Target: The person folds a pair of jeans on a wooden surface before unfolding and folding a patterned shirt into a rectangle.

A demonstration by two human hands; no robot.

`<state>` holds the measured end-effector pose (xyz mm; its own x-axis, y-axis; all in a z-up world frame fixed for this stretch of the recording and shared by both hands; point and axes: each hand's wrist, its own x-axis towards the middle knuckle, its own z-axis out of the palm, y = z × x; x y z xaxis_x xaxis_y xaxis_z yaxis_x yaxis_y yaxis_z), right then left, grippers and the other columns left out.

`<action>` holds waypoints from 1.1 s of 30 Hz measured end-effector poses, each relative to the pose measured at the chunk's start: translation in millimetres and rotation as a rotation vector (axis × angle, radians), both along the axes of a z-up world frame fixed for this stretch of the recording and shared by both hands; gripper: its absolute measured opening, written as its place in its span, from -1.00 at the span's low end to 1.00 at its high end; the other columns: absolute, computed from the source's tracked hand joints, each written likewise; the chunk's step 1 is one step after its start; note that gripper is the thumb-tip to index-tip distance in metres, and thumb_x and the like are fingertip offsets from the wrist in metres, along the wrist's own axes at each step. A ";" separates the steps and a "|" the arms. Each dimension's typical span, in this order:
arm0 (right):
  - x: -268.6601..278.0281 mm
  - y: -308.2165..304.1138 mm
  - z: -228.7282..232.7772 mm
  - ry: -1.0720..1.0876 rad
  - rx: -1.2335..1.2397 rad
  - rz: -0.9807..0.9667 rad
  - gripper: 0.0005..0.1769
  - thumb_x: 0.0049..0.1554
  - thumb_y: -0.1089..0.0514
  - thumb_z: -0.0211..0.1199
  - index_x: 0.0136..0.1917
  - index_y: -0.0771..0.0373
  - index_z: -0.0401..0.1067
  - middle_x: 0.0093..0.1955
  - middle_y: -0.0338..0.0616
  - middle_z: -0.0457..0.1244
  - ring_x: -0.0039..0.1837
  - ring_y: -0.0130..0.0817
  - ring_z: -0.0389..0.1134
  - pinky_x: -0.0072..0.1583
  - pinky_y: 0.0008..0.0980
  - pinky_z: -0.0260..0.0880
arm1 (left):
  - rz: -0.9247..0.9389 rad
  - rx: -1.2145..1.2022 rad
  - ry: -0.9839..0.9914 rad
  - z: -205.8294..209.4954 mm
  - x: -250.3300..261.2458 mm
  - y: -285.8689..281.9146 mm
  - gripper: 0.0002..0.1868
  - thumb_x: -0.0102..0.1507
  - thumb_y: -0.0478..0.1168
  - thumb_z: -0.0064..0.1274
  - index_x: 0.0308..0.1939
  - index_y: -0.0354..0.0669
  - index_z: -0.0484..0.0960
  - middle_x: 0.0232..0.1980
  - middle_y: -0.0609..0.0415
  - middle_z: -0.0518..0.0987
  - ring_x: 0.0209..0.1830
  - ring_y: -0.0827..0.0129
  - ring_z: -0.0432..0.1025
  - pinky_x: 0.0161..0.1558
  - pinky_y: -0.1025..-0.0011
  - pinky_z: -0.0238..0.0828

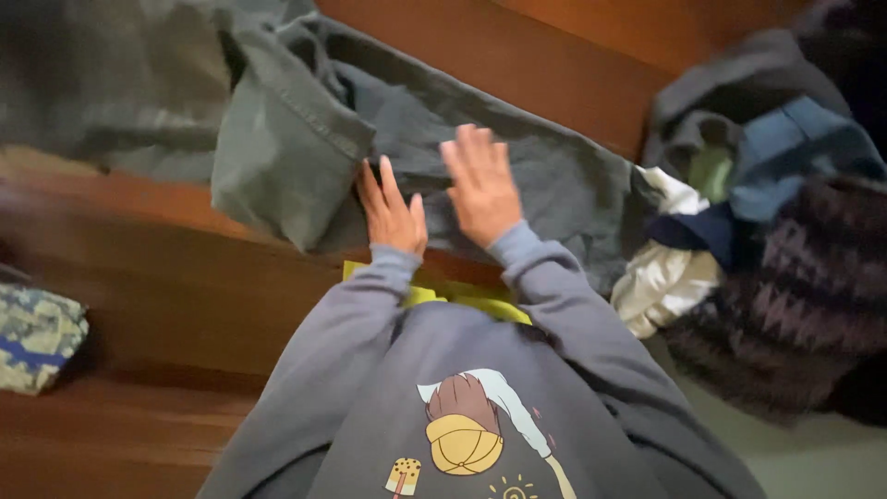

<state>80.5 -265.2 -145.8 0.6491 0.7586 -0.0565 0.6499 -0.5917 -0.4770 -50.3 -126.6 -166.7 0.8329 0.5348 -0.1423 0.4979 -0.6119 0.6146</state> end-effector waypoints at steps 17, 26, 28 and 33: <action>51.6 134.8 1.1 0.007 0.141 -0.009 -0.39 0.28 0.27 0.23 0.57 0.15 0.23 0.60 0.04 0.08 0.53 0.07 0.20 0.48 -0.06 0.25 | -0.001 0.075 -0.062 5.5 16.0 57.2 -0.16 0.32 -0.24 0.07 0.62 -0.22 0.01 0.58 -0.47 0.14 0.58 -0.36 0.08 0.57 -0.03 -0.05; 68.0 208.5 -16.1 0.115 0.337 -0.160 -0.53 0.31 0.26 0.23 0.47 0.14 0.31 0.28 0.00 0.21 0.24 0.01 0.39 0.21 -0.18 0.47 | 0.136 0.030 -0.102 2.8 48.2 78.2 -0.05 0.37 -0.19 0.09 0.68 -0.12 -0.21 0.68 -0.42 -0.16 0.67 -0.35 -0.11 0.62 -0.03 -0.15; 72.2 212.3 -20.5 0.159 0.307 -0.204 -0.59 0.30 0.24 0.25 0.40 0.17 0.37 0.18 0.02 0.22 0.15 0.01 0.39 0.14 -0.14 0.46 | 0.055 0.123 -0.033 0.7 48.6 84.7 -0.04 0.38 -0.15 0.11 0.67 -0.06 -0.21 0.69 -0.27 -0.09 0.68 -0.28 -0.08 0.64 -0.08 -0.20; 96.5 214.3 -20.0 0.086 0.272 -0.273 -0.92 0.29 0.22 0.27 0.07 0.20 0.45 0.01 -0.04 0.26 0.07 -0.02 0.38 0.10 -0.17 0.42 | 0.671 -0.481 0.157 50.0 57.7 129.8 0.00 0.32 0.00 -0.01 0.65 -0.13 -0.29 0.74 -0.44 -0.40 0.49 -0.33 0.08 0.49 -0.05 0.09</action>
<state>177.1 -50.9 -165.8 0.8308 0.5534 0.0596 0.4367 -0.5815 -0.6864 7.4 3.3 -116.7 0.3108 0.7612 -0.5692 0.7644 0.1557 0.6257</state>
